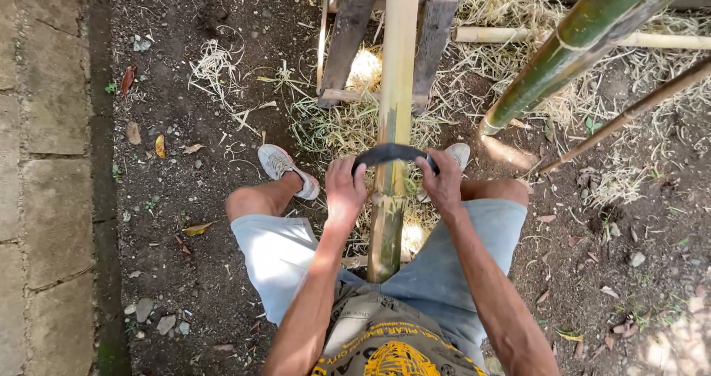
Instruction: Shave the outer layer of a bamboo pole using a curved blade.
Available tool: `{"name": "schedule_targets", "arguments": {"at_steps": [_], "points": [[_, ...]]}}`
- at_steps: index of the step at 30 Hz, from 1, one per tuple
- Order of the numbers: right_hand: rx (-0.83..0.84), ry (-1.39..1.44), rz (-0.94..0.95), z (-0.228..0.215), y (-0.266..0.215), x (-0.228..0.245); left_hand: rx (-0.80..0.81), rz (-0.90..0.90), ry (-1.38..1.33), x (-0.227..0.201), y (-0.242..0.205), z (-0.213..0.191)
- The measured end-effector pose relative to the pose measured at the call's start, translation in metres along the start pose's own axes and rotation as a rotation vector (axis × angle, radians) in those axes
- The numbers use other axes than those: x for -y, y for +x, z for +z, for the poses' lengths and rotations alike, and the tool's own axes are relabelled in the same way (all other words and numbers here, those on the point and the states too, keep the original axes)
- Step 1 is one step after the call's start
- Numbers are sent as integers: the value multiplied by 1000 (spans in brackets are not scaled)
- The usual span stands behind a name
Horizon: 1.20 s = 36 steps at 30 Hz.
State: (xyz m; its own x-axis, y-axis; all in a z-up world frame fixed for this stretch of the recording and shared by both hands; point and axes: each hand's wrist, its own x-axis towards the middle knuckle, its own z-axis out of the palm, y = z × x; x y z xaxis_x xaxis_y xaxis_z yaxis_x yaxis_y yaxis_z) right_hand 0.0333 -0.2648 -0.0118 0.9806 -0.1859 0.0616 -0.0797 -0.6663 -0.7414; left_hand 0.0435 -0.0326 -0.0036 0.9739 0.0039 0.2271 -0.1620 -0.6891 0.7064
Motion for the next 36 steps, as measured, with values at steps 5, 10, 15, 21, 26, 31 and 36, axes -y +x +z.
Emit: {"name": "schedule_targets", "arguments": {"at_steps": [5,10,15,21,26,31,36], "points": [[-21,1,-54,-5,-60,0,32,-44,-15,-20,-58,-31],[42,61,-40,-10,-64,-1,-60,-28,4,-28,-56,-37],[130,34,83,-16,-16,2,68,-64,-51,-7,-30,-13],[57,-181,-131,-4,92,-24,85,-190,-188,6,67,27],[121,-222,-61,0,147,-15,122,-296,-203,13,134,50],[-51,-243,-205,11,132,-23,125,-270,-269,8,129,40],[-143,-119,-308,19,55,-43,116,-231,-191,-10,53,4]]}}
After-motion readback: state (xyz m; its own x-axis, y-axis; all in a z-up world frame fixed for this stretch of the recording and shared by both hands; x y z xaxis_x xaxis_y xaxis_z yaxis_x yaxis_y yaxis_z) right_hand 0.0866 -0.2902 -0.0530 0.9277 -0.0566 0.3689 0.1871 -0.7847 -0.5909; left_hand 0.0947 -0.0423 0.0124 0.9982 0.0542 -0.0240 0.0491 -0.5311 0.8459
